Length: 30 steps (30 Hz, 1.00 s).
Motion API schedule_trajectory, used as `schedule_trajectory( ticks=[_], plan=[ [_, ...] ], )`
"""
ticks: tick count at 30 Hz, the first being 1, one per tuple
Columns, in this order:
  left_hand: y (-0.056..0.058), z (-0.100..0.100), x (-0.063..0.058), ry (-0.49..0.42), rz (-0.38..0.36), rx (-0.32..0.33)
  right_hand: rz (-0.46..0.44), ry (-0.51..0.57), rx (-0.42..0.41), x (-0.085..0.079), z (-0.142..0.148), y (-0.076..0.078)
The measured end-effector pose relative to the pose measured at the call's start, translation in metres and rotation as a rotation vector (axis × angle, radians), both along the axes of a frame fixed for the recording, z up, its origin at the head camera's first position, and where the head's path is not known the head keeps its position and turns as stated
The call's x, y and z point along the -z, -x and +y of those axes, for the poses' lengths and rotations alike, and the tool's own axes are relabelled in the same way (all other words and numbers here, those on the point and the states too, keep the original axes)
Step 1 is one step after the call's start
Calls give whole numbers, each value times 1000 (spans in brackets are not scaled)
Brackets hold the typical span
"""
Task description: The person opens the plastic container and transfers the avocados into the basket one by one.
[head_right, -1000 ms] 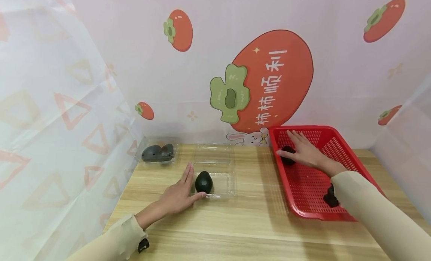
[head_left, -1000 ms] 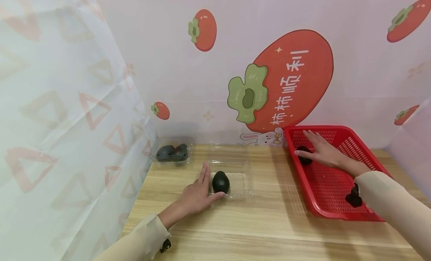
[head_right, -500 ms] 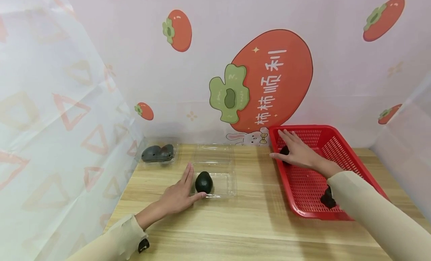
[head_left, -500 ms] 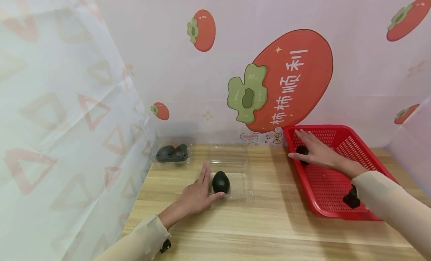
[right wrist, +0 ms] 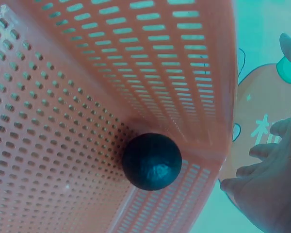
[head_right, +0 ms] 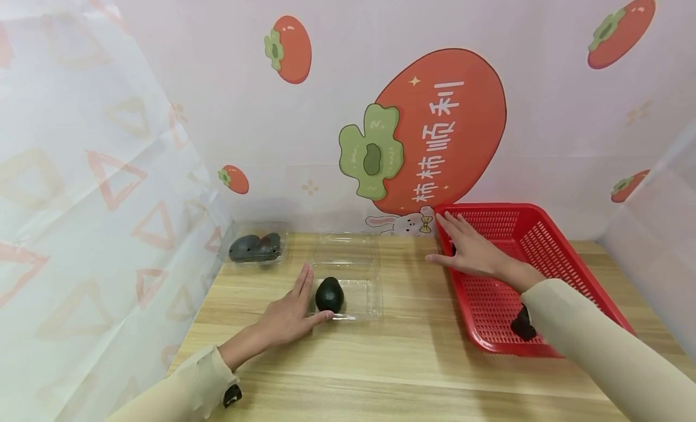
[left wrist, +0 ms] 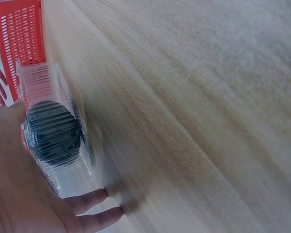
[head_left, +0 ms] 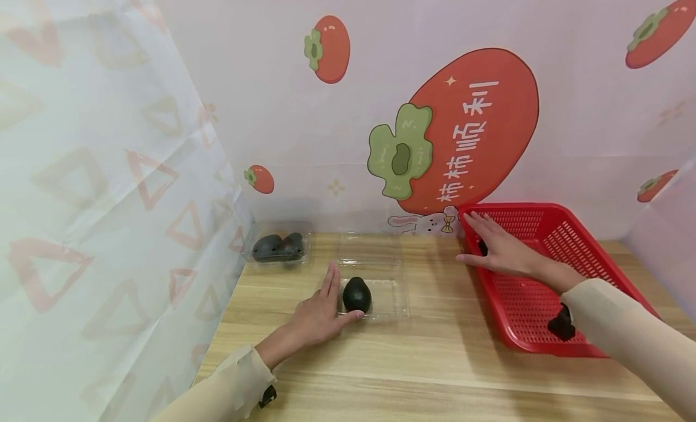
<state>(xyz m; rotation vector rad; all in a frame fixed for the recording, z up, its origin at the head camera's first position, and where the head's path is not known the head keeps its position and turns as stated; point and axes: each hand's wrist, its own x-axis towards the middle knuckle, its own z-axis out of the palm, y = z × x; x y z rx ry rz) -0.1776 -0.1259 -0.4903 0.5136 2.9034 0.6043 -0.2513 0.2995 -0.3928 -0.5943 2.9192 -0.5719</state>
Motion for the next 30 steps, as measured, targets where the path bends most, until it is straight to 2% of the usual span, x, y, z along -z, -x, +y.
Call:
schedule_trajectory(
  ticks=[6, 30],
  plan=[
    [0, 0, -1, 6, 15, 10, 23, 2, -29, -1, -8, -4],
    [1, -1, 2, 30, 45, 12, 13, 53, -167, 6, -44, -21]
  ],
)
